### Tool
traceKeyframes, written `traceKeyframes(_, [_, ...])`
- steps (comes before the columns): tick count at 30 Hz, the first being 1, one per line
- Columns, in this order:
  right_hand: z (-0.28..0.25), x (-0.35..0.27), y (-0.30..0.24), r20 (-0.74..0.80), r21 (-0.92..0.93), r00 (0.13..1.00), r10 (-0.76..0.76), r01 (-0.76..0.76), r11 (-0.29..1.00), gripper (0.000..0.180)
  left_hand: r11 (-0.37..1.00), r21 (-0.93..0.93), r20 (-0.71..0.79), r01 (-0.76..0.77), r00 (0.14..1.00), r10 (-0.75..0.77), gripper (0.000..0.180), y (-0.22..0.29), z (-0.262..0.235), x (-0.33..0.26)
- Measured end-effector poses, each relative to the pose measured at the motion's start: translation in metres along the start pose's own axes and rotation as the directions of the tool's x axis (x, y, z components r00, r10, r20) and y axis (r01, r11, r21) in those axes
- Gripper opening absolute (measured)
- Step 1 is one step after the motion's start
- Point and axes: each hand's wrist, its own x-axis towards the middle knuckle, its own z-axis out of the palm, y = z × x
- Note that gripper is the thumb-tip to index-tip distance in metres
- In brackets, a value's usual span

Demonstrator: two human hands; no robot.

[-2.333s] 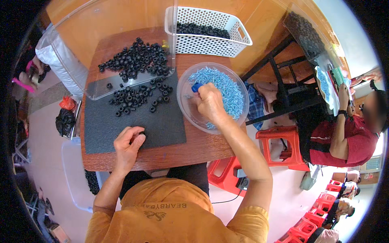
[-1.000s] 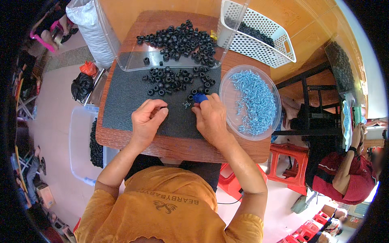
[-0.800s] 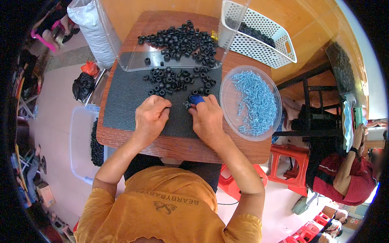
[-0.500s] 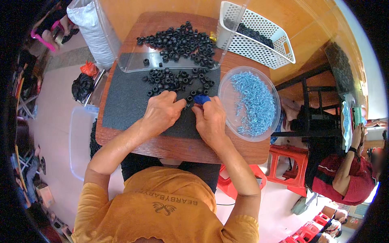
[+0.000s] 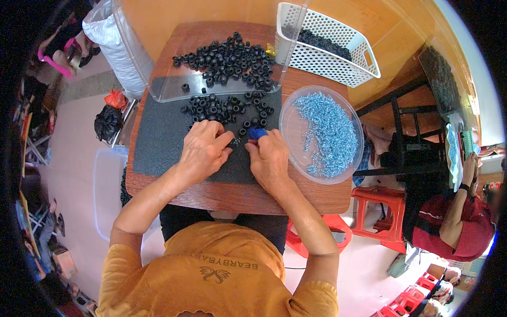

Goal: The person assembles small components by picking up tiny beads from a plate and pressing them into black ring pieces by hand.

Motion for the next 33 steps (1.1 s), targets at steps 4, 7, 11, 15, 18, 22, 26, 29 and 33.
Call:
traceKeyframes(4, [0.003,-0.001,-0.003,-0.002,0.051,1.000,0.024,-0.024,0.998,0.023,0.990,0.003,-0.165,-0.138,0.977,0.137,0.007,-0.001,0.015,0.003])
traceKeyframes(7, [0.004,-0.001,-0.003,-0.020,0.063,0.999,0.026,-0.025,0.998,0.023,0.978,0.078,-0.099,-0.195,0.974,0.202,0.006,-0.001,0.022,0.004])
traceKeyframes(11, [0.004,-0.004,-0.001,-0.020,0.027,1.000,0.012,-0.012,1.000,0.019,0.963,0.146,-0.132,-0.225,0.961,0.244,0.007,0.000,0.025,0.006])
traceKeyframes(15, [0.007,-0.007,-0.004,-0.005,0.150,0.993,0.122,-0.120,0.981,0.020,0.983,0.098,-0.164,-0.155,0.972,0.170,0.015,-0.004,0.020,0.003])
traceKeyframes(18, [0.006,-0.005,-0.014,0.087,0.373,0.930,0.356,-0.362,0.854,0.022,0.993,0.022,-0.235,-0.120,0.964,0.121,0.020,0.002,0.009,0.004])
traceKeyframes(22, [0.013,-0.004,-0.011,0.072,0.483,0.926,0.370,-0.357,0.800,0.027,0.993,-0.086,-0.293,-0.082,0.955,0.054,0.020,0.004,0.007,0.008])
traceKeyframes(26, [0.015,-0.002,-0.012,0.135,0.472,0.911,0.390,-0.405,0.783,0.029,0.981,-0.196,-0.261,0.004,0.964,-0.056,0.018,-0.002,0.003,0.008])
traceKeyframes(29, [0.014,0.001,-0.018,0.178,0.530,0.890,0.420,-0.447,0.721,0.028,0.973,-0.231,-0.260,0.020,0.962,-0.081,0.017,-0.002,0.004,0.006])
traceKeyframes(33, [0.020,0.001,-0.019,0.134,0.642,0.876,0.463,-0.433,0.633,0.021,0.966,-0.258,-0.243,0.009,0.967,-0.074,0.018,0.002,0.003,0.005])
